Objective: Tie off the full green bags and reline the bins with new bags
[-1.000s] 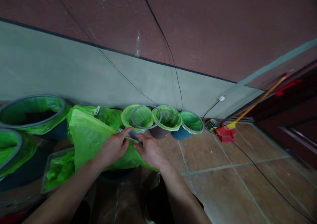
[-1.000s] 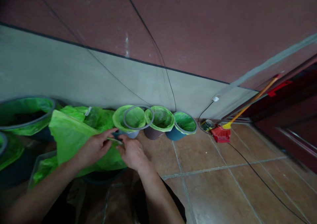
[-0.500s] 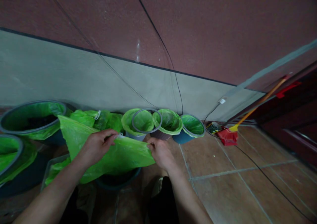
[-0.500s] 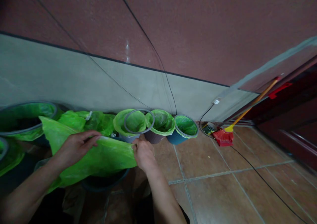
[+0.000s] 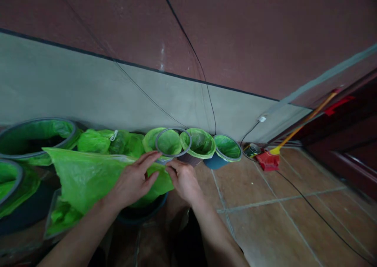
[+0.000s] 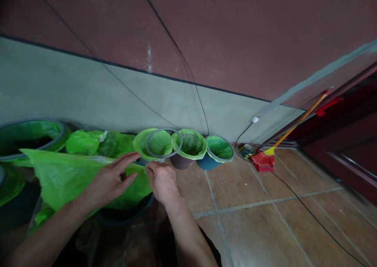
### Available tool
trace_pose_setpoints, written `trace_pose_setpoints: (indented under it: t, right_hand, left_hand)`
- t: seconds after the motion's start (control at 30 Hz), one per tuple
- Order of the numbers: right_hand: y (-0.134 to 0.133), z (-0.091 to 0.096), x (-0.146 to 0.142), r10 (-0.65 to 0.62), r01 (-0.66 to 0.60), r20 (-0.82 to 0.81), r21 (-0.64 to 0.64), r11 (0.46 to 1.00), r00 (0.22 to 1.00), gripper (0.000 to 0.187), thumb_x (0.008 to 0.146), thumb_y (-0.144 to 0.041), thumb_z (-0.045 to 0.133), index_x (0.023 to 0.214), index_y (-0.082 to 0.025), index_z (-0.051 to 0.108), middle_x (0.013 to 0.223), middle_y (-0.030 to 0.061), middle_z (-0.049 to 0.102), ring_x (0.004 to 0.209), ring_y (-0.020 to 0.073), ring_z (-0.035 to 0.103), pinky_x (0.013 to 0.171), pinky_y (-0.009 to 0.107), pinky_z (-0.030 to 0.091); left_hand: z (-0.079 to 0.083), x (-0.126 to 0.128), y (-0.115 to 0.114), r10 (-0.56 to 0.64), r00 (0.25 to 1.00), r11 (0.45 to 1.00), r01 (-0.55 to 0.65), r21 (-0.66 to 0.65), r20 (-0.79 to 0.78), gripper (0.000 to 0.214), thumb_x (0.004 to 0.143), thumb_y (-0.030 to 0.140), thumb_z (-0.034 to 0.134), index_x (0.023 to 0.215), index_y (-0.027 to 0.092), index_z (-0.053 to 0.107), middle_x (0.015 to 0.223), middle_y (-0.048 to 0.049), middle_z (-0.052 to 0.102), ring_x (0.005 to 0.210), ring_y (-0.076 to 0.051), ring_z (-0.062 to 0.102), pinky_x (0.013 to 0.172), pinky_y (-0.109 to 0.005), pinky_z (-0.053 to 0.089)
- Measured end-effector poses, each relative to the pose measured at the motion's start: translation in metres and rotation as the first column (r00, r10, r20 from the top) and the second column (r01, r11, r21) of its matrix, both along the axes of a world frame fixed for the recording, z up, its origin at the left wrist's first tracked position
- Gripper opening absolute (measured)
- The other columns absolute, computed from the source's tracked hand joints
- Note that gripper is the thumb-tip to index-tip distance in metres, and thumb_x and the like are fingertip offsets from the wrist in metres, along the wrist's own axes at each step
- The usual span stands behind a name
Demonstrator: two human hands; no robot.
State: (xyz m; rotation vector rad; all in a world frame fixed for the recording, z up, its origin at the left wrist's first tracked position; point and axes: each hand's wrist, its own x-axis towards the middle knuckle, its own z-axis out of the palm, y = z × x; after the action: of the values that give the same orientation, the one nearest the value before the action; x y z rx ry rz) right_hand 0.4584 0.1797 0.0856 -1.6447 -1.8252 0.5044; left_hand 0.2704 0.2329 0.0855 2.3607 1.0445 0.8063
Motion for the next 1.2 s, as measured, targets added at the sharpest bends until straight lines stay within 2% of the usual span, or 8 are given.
trace_pose_setpoints:
  t: [0.1, 0.2, 0.47, 0.53, 0.67, 0.83, 1.1, 1.2]
  right_hand:
    - [-0.001, 0.001, -0.002, 0.022, -0.022, 0.0, -0.009, 1.0, 1.0, 0.019, 0.095, -0.018, 0.056, 0.1, -0.023, 0.074, 0.102, 0.0041, 0.077, 0.096, 0.0185, 0.07, 0.088, 0.027, 0.048]
    - [-0.001, 0.001, 0.004, -0.011, 0.011, -0.002, -0.026, 1.0, 1.0, 0.017, 0.093, -0.018, 0.059, 0.097, -0.023, 0.074, 0.1, 0.0031, 0.077, 0.095, 0.0185, 0.07, 0.086, 0.027, 0.048]
    - [0.002, -0.007, 0.04, -0.25, 0.251, -0.125, -0.007, 0.968, 0.96, 0.017, 0.091, -0.021, 0.057, 0.086, -0.021, 0.074, 0.088, 0.0042, 0.075, 0.083, 0.0188, 0.068, 0.08, 0.03, 0.049]
    - [0.003, -0.012, 0.039, -0.279, 0.281, -0.247, -0.026, 0.959, 0.928, 0.017, 0.089, -0.026, 0.061, 0.098, -0.019, 0.073, 0.091, 0.005, 0.075, 0.082, 0.0181, 0.067, 0.078, 0.03, 0.05]
    - [0.008, -0.017, 0.024, -0.187, 0.197, -0.406, -0.019, 0.98, 0.894, 0.052, 0.083, -0.032, 0.069, 0.133, -0.02, 0.061, 0.118, 0.0087, 0.071, 0.089, 0.0161, 0.065, 0.079, 0.028, 0.052]
    - [0.015, -0.012, 0.013, -0.127, 0.139, -0.395, 0.003, 0.99, 0.91, 0.018, 0.087, -0.031, 0.062, 0.093, -0.02, 0.075, 0.092, 0.0028, 0.074, 0.08, 0.0157, 0.064, 0.077, 0.027, 0.049]
    - [0.017, -0.021, 0.019, -0.136, 0.123, -0.538, -0.061, 0.991, 0.832, 0.033, 0.087, -0.045, 0.058, 0.07, -0.018, 0.065, 0.066, -0.0018, 0.059, 0.064, 0.013, 0.051, 0.064, 0.024, 0.043]
    - [0.016, -0.018, 0.021, -0.156, 0.159, -0.54, -0.042, 0.986, 0.827, 0.035, 0.087, -0.048, 0.058, 0.068, -0.019, 0.062, 0.065, -0.0015, 0.055, 0.064, 0.0134, 0.049, 0.064, 0.025, 0.043]
  left_hand:
    - [-0.011, 0.002, 0.006, -0.033, 0.999, 0.999, 0.032, -0.033, -0.04, 0.032, 0.094, 0.032, 0.046, 0.112, 0.023, 0.072, 0.109, -0.0066, 0.078, 0.089, -0.02, 0.073, 0.083, -0.032, 0.056]
    - [-0.01, -0.006, 0.015, -0.015, 0.999, 0.993, 0.01, -0.115, -0.041, 0.033, 0.094, 0.036, 0.045, 0.091, 0.022, 0.074, 0.088, -0.0047, 0.079, 0.077, -0.02, 0.072, 0.075, -0.03, 0.054]
    - [0.003, -0.035, 0.03, 0.242, 0.969, 0.937, -0.219, -0.27, 0.053, 0.035, 0.085, 0.051, 0.053, 0.085, 0.023, 0.074, 0.076, -0.0013, 0.077, 0.061, -0.02, 0.069, 0.062, -0.03, 0.053]
    - [0.002, -0.038, 0.032, 0.278, 0.958, 0.927, -0.25, -0.28, 0.066, 0.036, 0.083, 0.053, 0.055, 0.087, 0.023, 0.074, 0.071, -0.0005, 0.076, 0.059, -0.019, 0.068, 0.061, -0.029, 0.053]
    - [-0.004, -0.038, 0.031, 0.206, 0.975, 0.938, -0.173, -0.3, 0.081, 0.037, 0.082, 0.055, 0.057, 0.088, 0.024, 0.075, 0.07, 0.0002, 0.075, 0.059, -0.019, 0.069, 0.058, -0.027, 0.052]
    - [-0.004, -0.035, 0.029, 0.156, 0.986, 0.94, -0.128, -0.317, 0.063, 0.039, 0.082, 0.056, 0.058, 0.09, 0.023, 0.076, 0.075, -0.0007, 0.077, 0.062, -0.019, 0.069, 0.061, -0.026, 0.053]
    - [0.002, -0.032, 0.028, 0.105, 0.994, 0.938, -0.096, -0.334, 0.009, 0.034, 0.084, 0.05, 0.056, 0.088, 0.023, 0.076, 0.058, 0.0023, 0.071, 0.056, -0.018, 0.067, 0.059, -0.025, 0.051]
    - [0.0, -0.033, 0.029, 0.095, 0.995, 0.946, -0.096, -0.31, -0.019, 0.034, 0.085, 0.049, 0.053, 0.088, 0.023, 0.077, 0.066, 0.0004, 0.074, 0.06, -0.019, 0.068, 0.061, -0.027, 0.052]
